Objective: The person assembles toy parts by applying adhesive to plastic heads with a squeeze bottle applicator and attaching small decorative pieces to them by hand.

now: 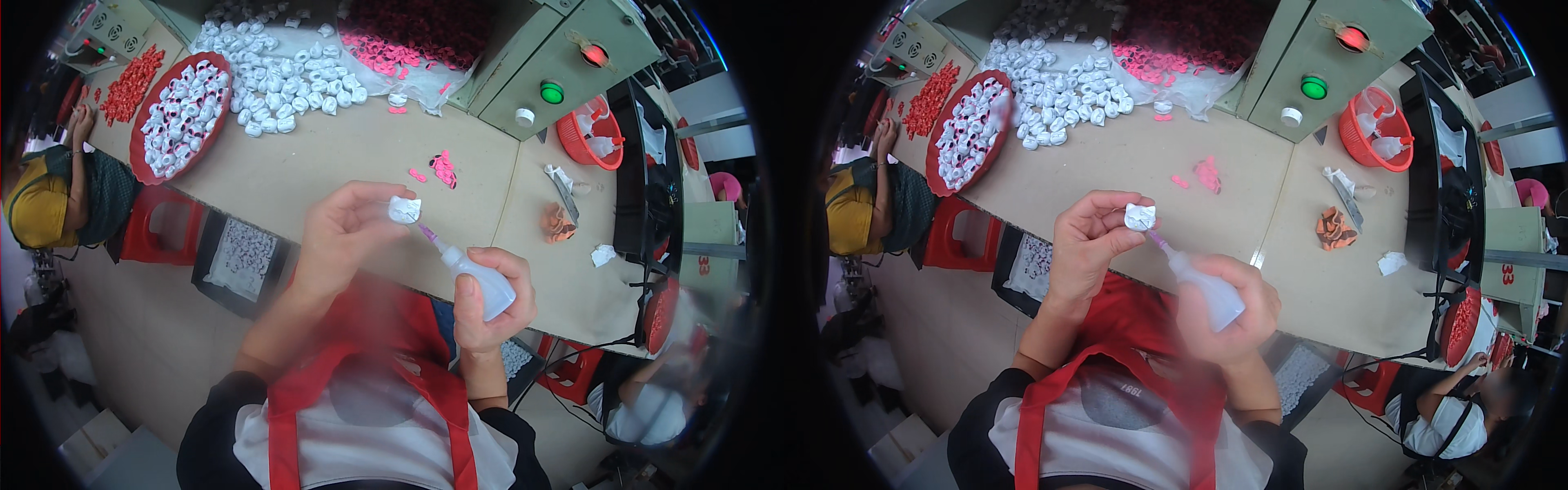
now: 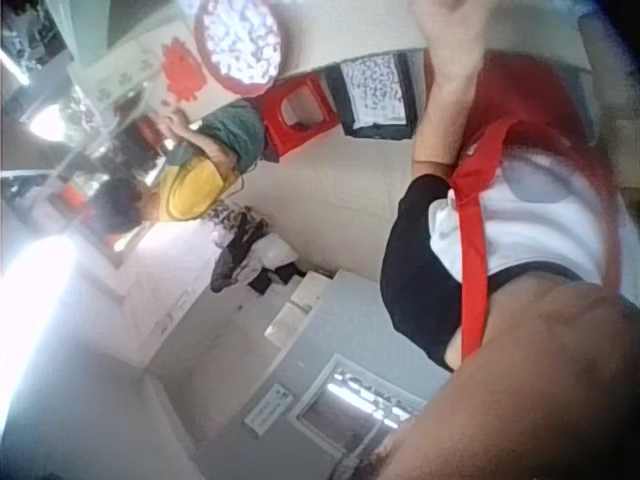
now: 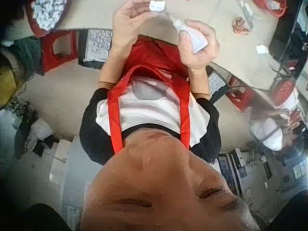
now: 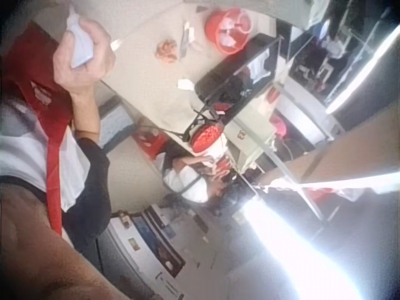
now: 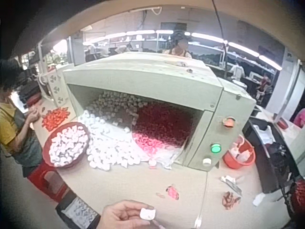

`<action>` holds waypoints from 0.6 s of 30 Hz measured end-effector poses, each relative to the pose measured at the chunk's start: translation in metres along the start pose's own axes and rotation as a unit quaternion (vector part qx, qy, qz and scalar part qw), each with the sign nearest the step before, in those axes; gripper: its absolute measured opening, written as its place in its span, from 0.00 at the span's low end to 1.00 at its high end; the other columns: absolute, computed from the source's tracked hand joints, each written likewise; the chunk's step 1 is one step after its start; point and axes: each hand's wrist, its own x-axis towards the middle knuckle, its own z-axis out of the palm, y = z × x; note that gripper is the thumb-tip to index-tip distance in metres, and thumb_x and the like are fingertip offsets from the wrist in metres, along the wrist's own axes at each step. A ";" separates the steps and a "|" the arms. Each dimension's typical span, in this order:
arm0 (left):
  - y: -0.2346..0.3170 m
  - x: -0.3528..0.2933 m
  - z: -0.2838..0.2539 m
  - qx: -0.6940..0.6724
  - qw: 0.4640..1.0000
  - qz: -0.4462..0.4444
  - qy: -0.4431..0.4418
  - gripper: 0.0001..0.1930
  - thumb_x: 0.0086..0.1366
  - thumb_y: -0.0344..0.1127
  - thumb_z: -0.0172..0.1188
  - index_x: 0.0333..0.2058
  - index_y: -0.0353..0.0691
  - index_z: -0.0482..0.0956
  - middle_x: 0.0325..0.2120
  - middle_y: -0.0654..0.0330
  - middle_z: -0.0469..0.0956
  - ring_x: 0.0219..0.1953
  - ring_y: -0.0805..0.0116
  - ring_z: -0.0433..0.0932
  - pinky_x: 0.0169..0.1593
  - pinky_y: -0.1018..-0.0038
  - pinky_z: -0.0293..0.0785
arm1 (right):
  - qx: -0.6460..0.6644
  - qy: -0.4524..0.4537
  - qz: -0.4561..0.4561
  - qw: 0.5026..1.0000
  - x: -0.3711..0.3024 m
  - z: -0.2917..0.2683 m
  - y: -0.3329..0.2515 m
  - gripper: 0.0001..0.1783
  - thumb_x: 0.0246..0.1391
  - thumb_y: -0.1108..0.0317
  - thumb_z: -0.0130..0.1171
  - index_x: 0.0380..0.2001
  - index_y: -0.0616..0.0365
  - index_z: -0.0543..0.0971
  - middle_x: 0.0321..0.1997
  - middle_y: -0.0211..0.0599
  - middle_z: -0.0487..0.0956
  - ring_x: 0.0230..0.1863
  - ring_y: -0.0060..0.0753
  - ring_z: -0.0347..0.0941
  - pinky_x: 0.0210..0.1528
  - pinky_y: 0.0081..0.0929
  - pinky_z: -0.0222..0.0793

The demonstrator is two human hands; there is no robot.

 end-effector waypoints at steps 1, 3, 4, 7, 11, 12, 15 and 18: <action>0.000 0.000 0.000 -0.010 1.000 -0.008 -0.004 0.18 0.50 0.14 0.55 0.42 0.30 0.70 0.39 0.50 0.75 0.41 0.62 0.76 0.46 0.73 0.72 | -0.003 0.000 -0.003 1.000 0.000 -0.002 0.000 0.11 0.37 0.77 0.57 0.29 0.65 0.74 0.24 0.40 0.78 0.23 0.28 0.76 0.27 0.19 0.70; 0.000 0.001 0.000 -0.014 1.000 -0.013 -0.011 0.17 0.51 0.15 0.55 0.42 0.30 0.71 0.39 0.52 0.75 0.41 0.66 0.76 0.46 0.75 0.72 | -0.006 0.003 -0.005 1.000 0.000 -0.004 0.001 0.11 0.37 0.77 0.57 0.29 0.65 0.74 0.23 0.40 0.79 0.23 0.28 0.76 0.27 0.19 0.70; 0.000 0.001 0.001 -0.019 1.000 -0.016 -0.018 0.17 0.52 0.17 0.56 0.43 0.30 0.71 0.39 0.53 0.75 0.42 0.70 0.75 0.45 0.77 0.71 | -0.006 0.007 -0.007 1.000 0.000 -0.005 0.002 0.11 0.37 0.77 0.57 0.29 0.65 0.74 0.23 0.40 0.78 0.22 0.28 0.76 0.26 0.18 0.69; -0.001 0.002 0.005 -0.015 1.000 -0.014 -0.006 0.16 0.52 0.17 0.56 0.42 0.30 0.71 0.39 0.53 0.76 0.41 0.70 0.75 0.45 0.77 0.71 | -0.011 0.005 -0.006 1.000 -0.001 -0.010 0.003 0.11 0.37 0.77 0.57 0.29 0.65 0.74 0.23 0.39 0.78 0.21 0.27 0.76 0.25 0.18 0.69; -0.001 0.003 0.007 -0.013 1.000 -0.016 -0.009 0.16 0.52 0.18 0.56 0.42 0.30 0.71 0.39 0.53 0.76 0.41 0.70 0.75 0.45 0.77 0.71 | 0.004 -0.015 -0.017 1.000 0.001 -0.013 0.002 0.11 0.37 0.77 0.57 0.29 0.65 0.75 0.22 0.39 0.78 0.19 0.26 0.75 0.24 0.18 0.69; -0.001 0.003 0.008 -0.014 1.000 -0.020 -0.009 0.16 0.52 0.18 0.56 0.42 0.29 0.71 0.39 0.53 0.76 0.41 0.70 0.75 0.45 0.78 0.71 | 0.003 -0.015 -0.017 1.000 0.001 -0.012 0.002 0.11 0.37 0.77 0.57 0.29 0.65 0.75 0.22 0.39 0.78 0.19 0.26 0.75 0.24 0.18 0.69; -0.001 0.003 0.005 -0.012 1.000 -0.024 -0.011 0.15 0.52 0.18 0.56 0.42 0.29 0.71 0.39 0.53 0.75 0.41 0.70 0.75 0.44 0.78 0.72 | 0.009 -0.014 0.008 1.000 -0.001 -0.006 0.002 0.11 0.37 0.77 0.58 0.30 0.66 0.75 0.23 0.38 0.78 0.22 0.24 0.75 0.26 0.17 0.69; -0.005 0.006 -0.007 -0.004 1.000 -0.010 0.006 0.17 0.52 0.16 0.56 0.42 0.29 0.71 0.39 0.52 0.75 0.41 0.68 0.76 0.46 0.74 0.72 | 0.089 0.017 0.193 0.977 0.000 0.001 0.010 0.13 0.44 0.68 0.59 0.32 0.66 0.74 0.27 0.36 0.76 0.23 0.18 0.69 0.26 0.13 0.63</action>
